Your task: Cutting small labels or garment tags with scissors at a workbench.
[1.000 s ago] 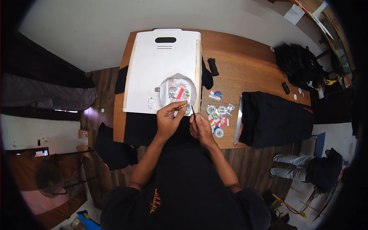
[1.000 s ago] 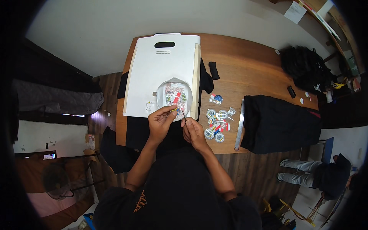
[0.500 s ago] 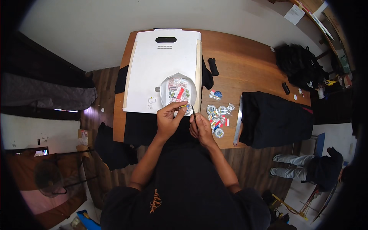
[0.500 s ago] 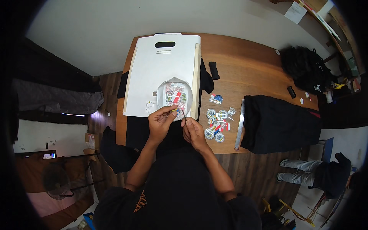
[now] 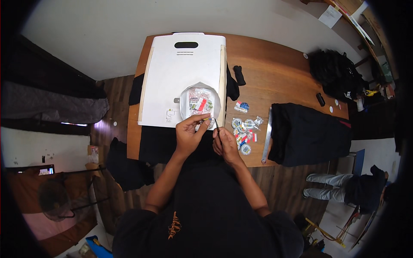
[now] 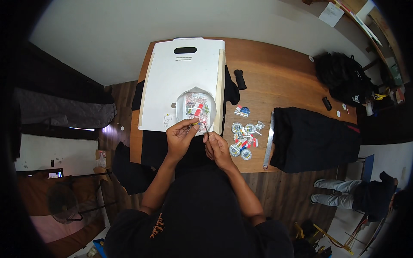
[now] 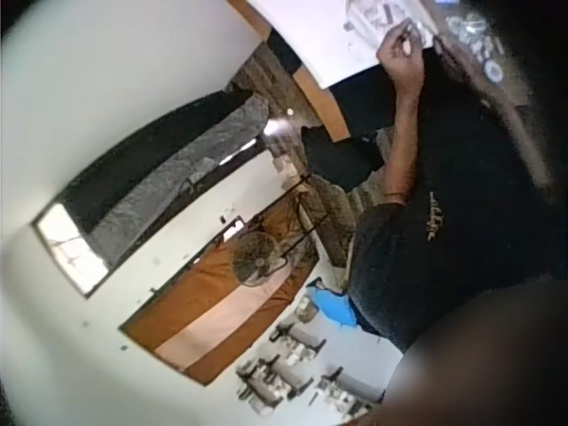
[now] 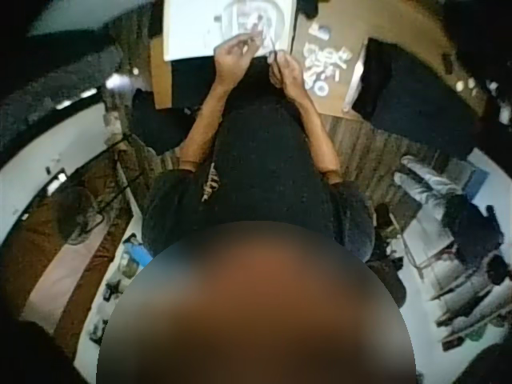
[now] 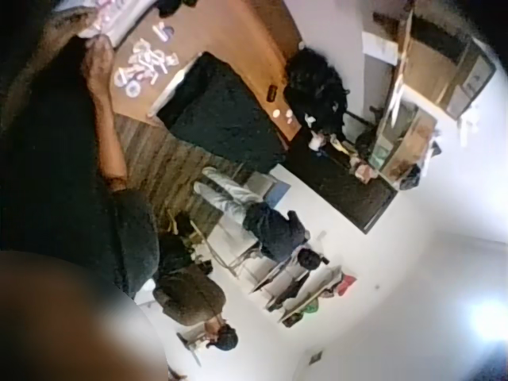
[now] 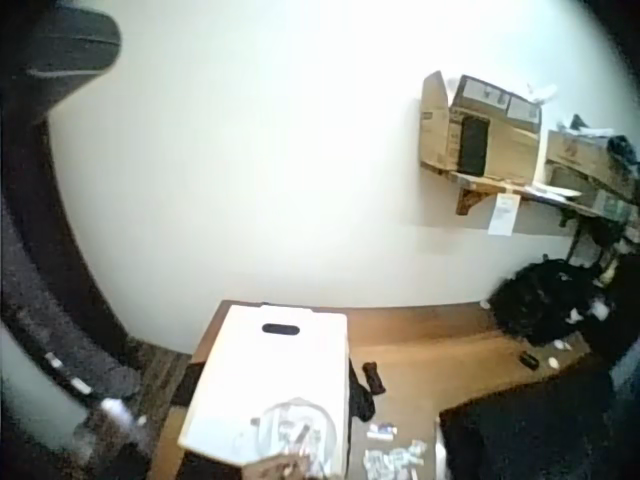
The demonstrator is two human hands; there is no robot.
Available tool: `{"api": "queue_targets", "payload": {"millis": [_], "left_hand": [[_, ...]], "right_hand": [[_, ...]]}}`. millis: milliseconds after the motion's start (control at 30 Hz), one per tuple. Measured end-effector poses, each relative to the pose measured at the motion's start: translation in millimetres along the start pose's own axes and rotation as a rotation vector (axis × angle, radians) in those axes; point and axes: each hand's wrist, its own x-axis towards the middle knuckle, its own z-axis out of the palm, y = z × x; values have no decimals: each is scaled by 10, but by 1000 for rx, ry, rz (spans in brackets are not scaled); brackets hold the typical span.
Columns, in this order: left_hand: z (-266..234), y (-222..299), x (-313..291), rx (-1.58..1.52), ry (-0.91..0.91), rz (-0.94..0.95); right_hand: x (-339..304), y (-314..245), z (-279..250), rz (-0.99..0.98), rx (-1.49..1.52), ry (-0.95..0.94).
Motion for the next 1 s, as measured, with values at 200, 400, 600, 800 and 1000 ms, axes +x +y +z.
{"api": "queue_targets", "payload": {"millis": [200, 400, 600, 800, 1000], "left_hand": [[-9, -30, 3, -8, -6, 4], [-17, -58, 8, -25, -19, -6], [-37, -69, 13, 15, -27, 11], [-29, -54, 2, 14, -22, 5], [-39, -59, -1, 15, -23, 22]], "right_hand": [[2, -90, 67, 9, 2, -4], [15, -57, 40, -11, -17, -11], [23, -67, 37, -3, -13, -14], [15, -55, 38, 13, -9, -10], [3, -51, 47, 6, -20, -9]]}}
